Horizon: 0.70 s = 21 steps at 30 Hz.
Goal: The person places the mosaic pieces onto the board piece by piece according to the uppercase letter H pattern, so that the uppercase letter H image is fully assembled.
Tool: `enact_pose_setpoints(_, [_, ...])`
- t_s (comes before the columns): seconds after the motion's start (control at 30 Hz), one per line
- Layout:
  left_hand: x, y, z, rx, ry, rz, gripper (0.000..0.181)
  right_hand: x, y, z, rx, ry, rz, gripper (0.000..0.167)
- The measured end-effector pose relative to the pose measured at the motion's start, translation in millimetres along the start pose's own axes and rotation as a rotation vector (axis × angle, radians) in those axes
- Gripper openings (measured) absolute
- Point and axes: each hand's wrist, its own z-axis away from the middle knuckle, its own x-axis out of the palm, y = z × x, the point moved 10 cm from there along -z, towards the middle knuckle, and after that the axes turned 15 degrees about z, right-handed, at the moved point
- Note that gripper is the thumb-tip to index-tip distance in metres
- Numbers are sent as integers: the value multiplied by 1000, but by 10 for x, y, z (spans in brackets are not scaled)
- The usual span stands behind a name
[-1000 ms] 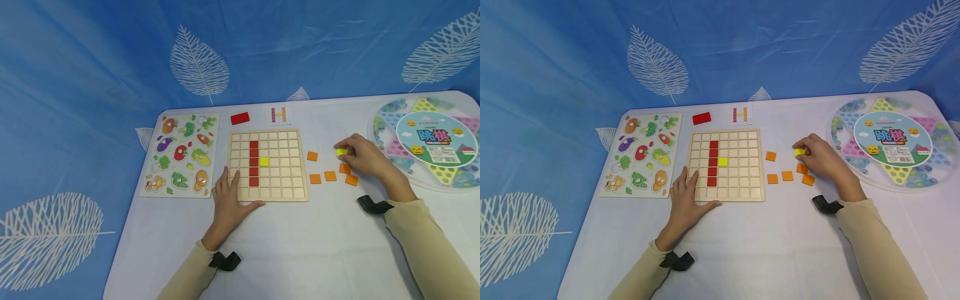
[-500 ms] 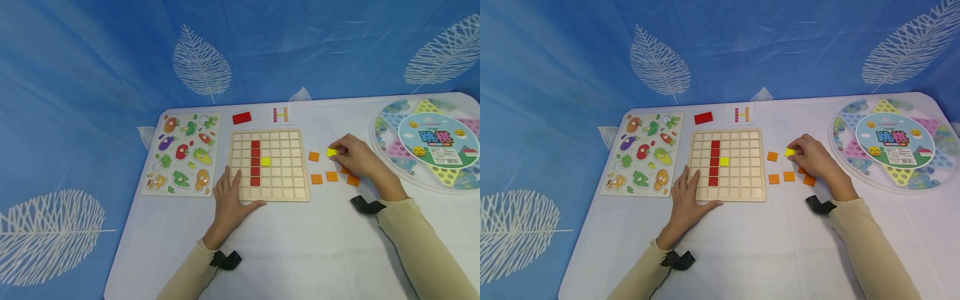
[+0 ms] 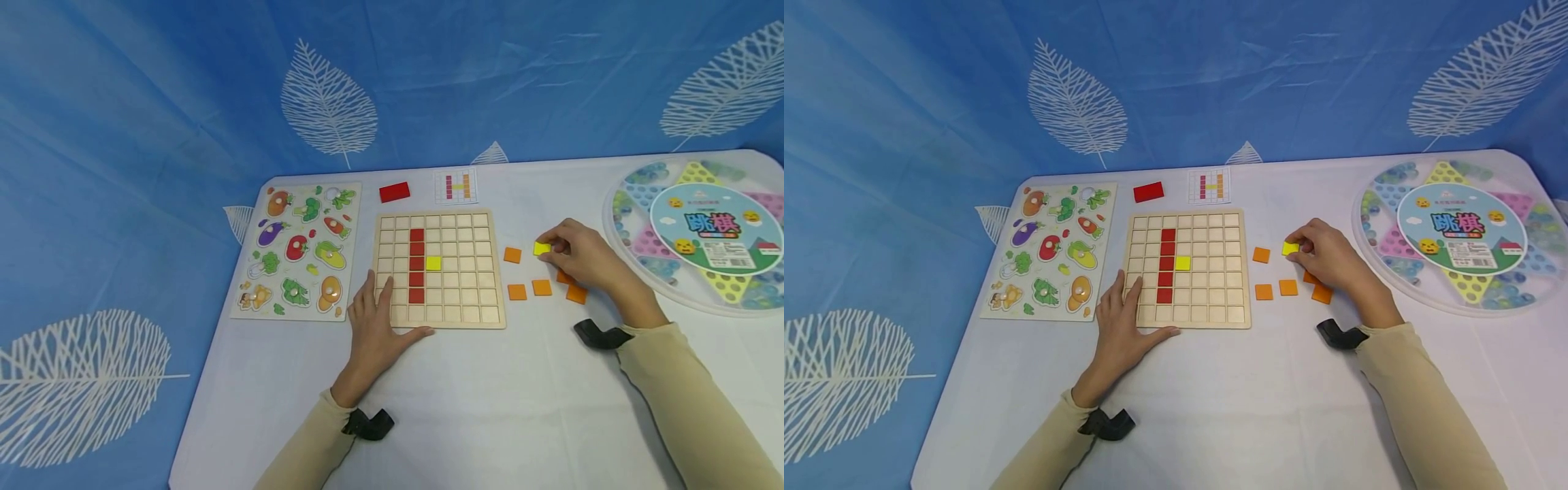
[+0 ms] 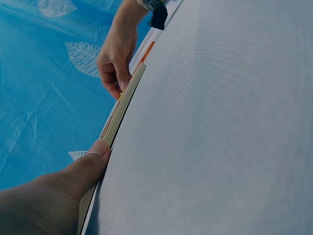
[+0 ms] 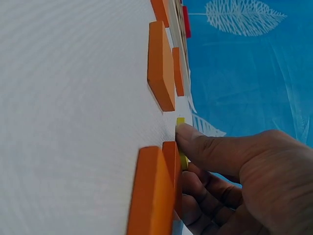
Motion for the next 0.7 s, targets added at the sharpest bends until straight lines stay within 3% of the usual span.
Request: enact_pose_setpoints(0.7, [9, 0, 0, -6, -9, -15, 108, -26, -33, 31, -22, 16, 14, 28])
